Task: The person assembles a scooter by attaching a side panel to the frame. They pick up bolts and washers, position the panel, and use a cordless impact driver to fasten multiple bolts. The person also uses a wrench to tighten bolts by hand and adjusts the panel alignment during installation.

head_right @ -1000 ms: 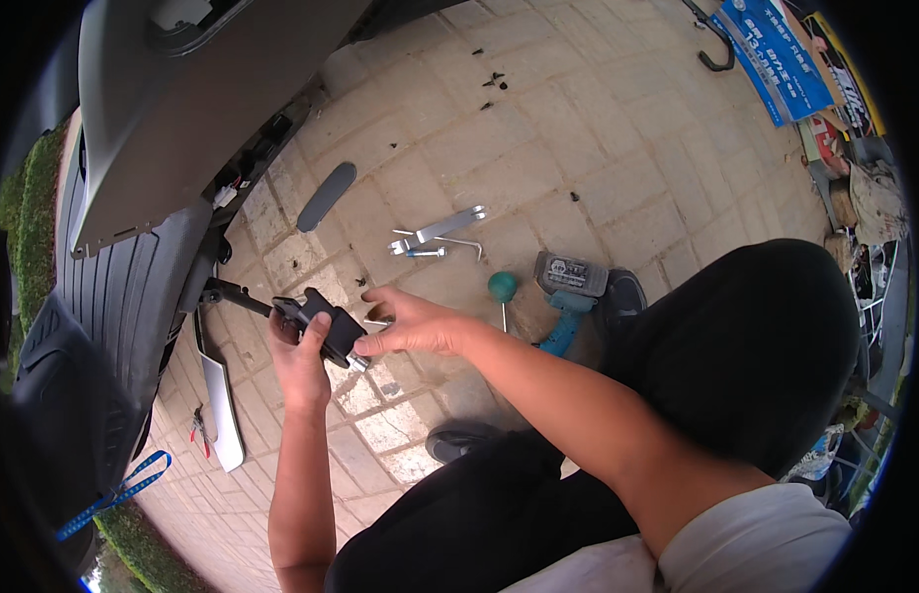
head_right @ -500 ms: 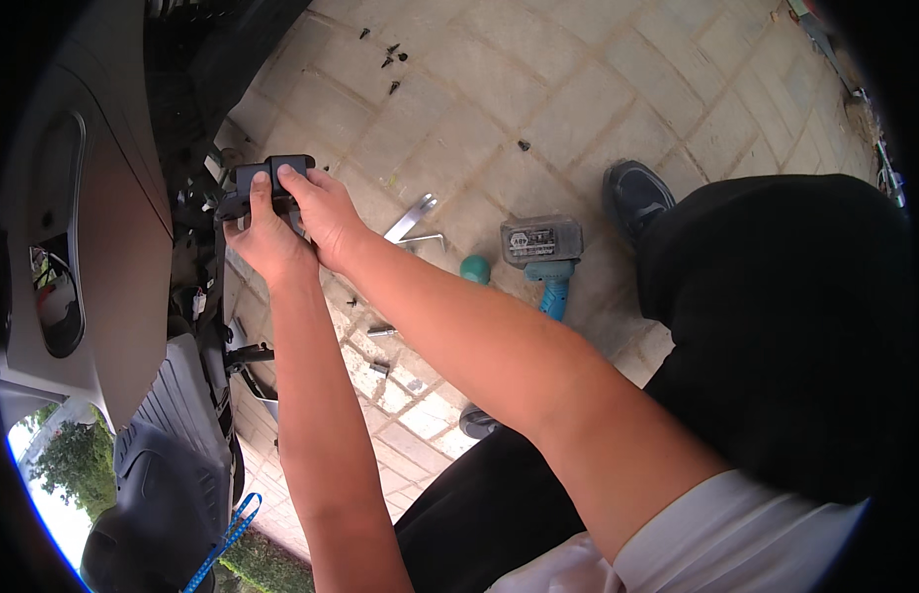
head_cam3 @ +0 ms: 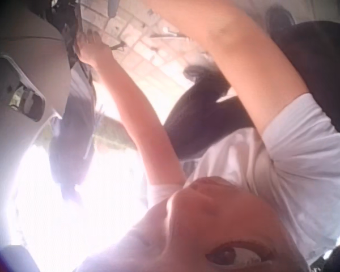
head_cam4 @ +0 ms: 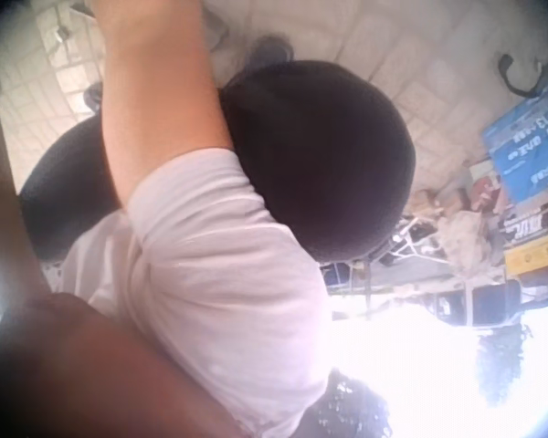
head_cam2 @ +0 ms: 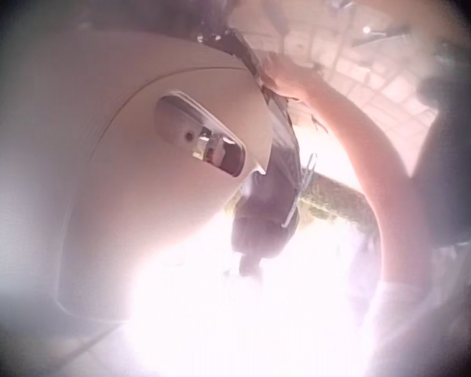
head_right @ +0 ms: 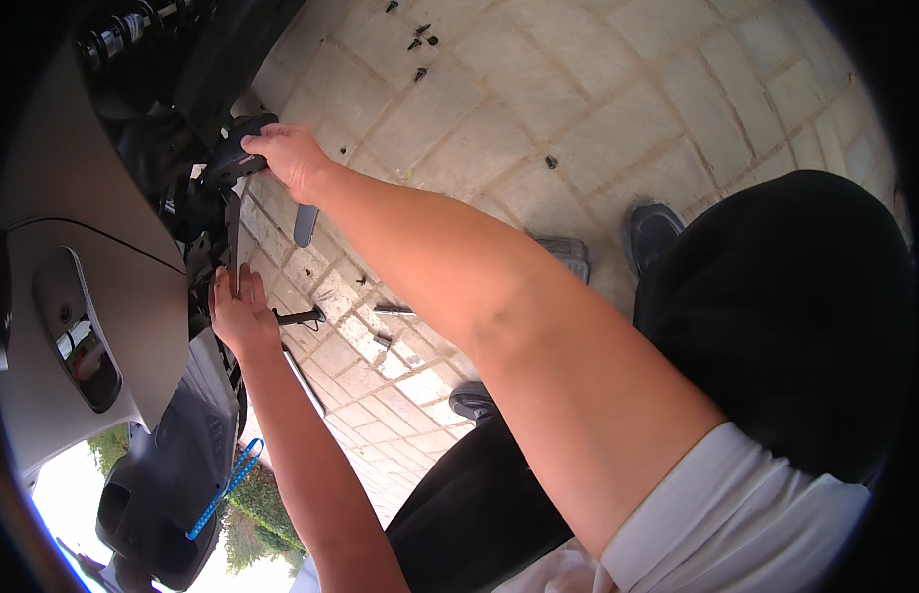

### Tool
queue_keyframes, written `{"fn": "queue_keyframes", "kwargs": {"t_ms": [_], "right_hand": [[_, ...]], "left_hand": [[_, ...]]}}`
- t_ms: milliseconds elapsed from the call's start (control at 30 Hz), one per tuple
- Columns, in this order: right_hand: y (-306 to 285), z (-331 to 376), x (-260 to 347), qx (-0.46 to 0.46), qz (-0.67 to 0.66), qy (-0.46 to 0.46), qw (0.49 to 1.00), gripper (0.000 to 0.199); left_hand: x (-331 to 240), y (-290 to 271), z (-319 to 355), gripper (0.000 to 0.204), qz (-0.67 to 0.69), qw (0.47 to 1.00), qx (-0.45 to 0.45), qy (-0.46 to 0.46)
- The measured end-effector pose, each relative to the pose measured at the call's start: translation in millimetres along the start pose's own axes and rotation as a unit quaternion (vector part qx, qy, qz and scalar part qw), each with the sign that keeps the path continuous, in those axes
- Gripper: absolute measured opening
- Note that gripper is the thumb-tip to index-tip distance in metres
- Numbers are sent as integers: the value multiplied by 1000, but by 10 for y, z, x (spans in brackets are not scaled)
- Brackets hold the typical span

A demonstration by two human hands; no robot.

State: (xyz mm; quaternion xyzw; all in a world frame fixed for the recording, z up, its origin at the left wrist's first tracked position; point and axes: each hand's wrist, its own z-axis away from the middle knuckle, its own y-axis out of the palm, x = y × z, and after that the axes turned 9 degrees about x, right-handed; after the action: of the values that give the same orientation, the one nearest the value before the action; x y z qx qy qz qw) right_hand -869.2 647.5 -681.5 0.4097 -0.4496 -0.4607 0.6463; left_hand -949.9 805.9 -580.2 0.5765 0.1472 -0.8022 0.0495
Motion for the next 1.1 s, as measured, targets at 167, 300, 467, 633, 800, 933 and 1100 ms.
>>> {"fn": "queue_keyframes", "kwargs": {"t_ms": [167, 300, 467, 633, 800, 933, 1100], "right_hand": [[182, -263, -117, 74, -1, -5, 997, 13], [190, -418, -120, 131, 121, 41, 983, 21], [276, -476, -144, 178, 206, 11, 962, 38], [305, -512, -101, 186, 234, 10, 954, 45], [265, -579, -53, 250, 160, 71, 952, 49], [253, -610, -44, 218, 171, 82, 957, 55], [259, -533, -51, 180, 292, 13, 939, 44]], "left_hand": [[-183, -40, 84, 35, -10, 999, -20, 42], [-238, -55, 58, 29, 2, 998, -28, 50], [-91, -156, 44, 29, 84, 996, 15, 24], [-65, -130, 106, 31, 67, 998, -3, 22], [-199, -170, 88, 32, -5, 995, 23, 94], [-282, -248, 157, 32, 47, 991, 62, 112], [-387, -158, 236, 35, 213, 952, 211, 60]]}}
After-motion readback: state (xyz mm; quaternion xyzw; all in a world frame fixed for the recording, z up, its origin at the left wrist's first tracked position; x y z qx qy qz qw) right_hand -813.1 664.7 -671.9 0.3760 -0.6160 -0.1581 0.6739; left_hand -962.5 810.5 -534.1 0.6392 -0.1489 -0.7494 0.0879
